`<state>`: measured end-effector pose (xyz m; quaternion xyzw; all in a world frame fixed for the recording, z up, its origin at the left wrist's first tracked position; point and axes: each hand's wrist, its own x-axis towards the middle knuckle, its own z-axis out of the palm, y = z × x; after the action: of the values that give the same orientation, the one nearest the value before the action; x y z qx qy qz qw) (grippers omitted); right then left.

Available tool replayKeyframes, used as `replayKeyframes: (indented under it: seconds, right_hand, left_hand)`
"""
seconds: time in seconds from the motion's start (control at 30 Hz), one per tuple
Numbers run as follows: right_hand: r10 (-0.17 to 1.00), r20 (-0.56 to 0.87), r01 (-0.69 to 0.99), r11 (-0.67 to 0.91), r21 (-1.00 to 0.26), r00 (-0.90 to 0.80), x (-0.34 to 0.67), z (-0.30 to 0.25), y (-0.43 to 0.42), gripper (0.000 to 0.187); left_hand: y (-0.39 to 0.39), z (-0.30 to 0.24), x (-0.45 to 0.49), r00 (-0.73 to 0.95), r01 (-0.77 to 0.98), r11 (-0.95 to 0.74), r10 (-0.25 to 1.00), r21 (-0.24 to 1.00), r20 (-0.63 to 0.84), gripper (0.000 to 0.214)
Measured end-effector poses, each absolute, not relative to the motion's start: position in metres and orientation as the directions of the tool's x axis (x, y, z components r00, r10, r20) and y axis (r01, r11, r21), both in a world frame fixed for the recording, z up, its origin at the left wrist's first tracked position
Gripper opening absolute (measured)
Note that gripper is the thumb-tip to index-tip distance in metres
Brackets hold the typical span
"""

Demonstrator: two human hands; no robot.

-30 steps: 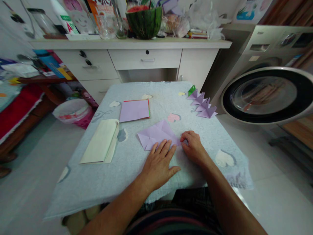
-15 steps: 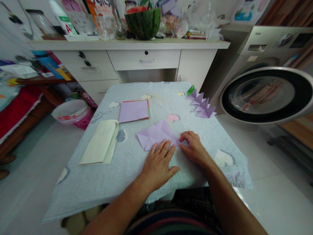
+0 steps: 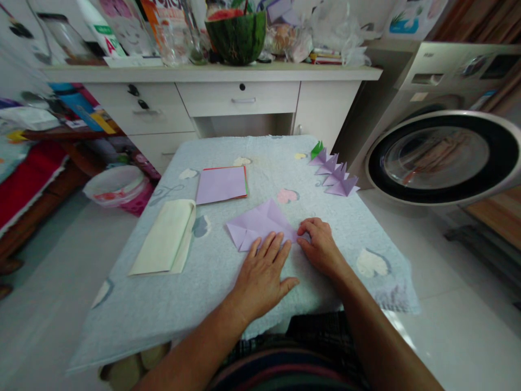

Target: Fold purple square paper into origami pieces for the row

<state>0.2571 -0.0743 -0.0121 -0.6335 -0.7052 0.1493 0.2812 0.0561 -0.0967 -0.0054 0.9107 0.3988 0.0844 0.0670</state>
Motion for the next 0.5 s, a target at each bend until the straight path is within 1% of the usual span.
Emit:
replayKeyframes:
  seconds: [0.1,0.23,0.3,0.4,0.5]
  right_hand:
    - [0.976,0.215,0.801,0.156,-0.578,-0.035,0.2573,-0.0103,-0.0756,0.015]
    - [0.974,0.218,0.769,0.18,-0.614,-0.053,0.2598,-0.0056,-0.079,0.027]
    - [0.974,0.217,0.762,0.189,-0.619,-0.065,0.2609,-0.0043,-0.0803,0.03]
    - [0.972,0.218,0.772,0.201,-0.604,-0.082,0.2612,-0.0043,-0.0808,0.027]
    - [0.97,0.225,0.784,0.205,-0.585,-0.086,0.2602,-0.0051,-0.0803,0.019]
  left_hand:
    - [-0.0967,-0.0061,0.0561,0.662,0.721,-0.665,0.744,0.192,0.092,0.072]
    - [-0.0963,-0.0074,0.0559,0.662,0.72,-0.668,0.742,0.188,0.102,0.072]
    - [-0.096,-0.0072,0.0558,0.663,0.719,-0.669,0.741,0.187,0.103,0.073]
    - [-0.0959,-0.006,0.0561,0.663,0.719,-0.669,0.742,0.191,0.102,0.074]
    - [-0.0964,-0.005,0.0566,0.663,0.718,-0.669,0.742,0.194,0.101,0.073]
